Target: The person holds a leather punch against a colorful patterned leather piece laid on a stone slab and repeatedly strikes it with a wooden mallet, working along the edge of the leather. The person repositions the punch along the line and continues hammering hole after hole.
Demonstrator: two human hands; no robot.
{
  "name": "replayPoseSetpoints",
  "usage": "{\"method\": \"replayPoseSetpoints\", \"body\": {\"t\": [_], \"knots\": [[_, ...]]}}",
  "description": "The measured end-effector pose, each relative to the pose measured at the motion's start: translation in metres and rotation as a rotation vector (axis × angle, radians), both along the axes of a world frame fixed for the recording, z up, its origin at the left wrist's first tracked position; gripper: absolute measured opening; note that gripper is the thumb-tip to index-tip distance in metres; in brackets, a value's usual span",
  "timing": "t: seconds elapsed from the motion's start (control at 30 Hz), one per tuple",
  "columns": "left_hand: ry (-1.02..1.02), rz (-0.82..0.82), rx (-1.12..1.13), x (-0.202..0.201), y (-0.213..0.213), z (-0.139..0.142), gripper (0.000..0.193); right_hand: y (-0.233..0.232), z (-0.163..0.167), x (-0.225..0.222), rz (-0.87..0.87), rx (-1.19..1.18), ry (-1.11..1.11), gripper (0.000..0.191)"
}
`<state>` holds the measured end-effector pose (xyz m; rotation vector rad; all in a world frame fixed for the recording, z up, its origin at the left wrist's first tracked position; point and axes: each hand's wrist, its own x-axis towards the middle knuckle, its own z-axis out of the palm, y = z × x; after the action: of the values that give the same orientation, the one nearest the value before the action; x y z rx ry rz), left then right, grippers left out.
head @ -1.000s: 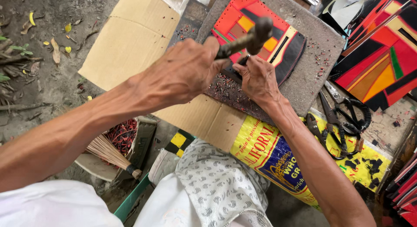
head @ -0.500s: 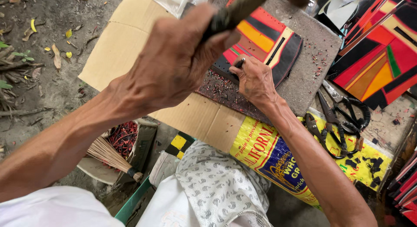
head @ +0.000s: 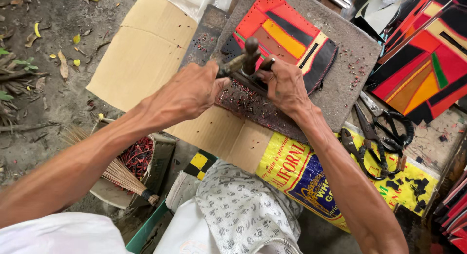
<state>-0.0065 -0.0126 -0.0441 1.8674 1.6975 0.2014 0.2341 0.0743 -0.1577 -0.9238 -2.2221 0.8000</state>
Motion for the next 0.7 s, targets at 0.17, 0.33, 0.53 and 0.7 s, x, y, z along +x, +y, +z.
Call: {"method": "replayPoseSetpoints", "body": {"t": [0.17,0.33,0.53,0.7], "knots": [[0.056,-0.072,0.048,0.005,-0.002,-0.026,0.041,-0.007,-0.004,-0.004,-0.13,0.005,0.111,0.013],[0.075,-0.098,-0.02,0.009,-0.001,-0.032,0.04,-0.012,-0.008,-0.009,-0.216,0.016,0.161,0.021],[0.079,-0.106,0.001,0.011,0.0,-0.029,0.04,-0.004,0.0,0.0,-0.346,-0.326,0.271,0.023],[0.054,-0.061,-0.061,0.01,-0.001,-0.028,0.04,-0.01,-0.001,0.016,-0.112,-0.313,0.243,0.017]]}}
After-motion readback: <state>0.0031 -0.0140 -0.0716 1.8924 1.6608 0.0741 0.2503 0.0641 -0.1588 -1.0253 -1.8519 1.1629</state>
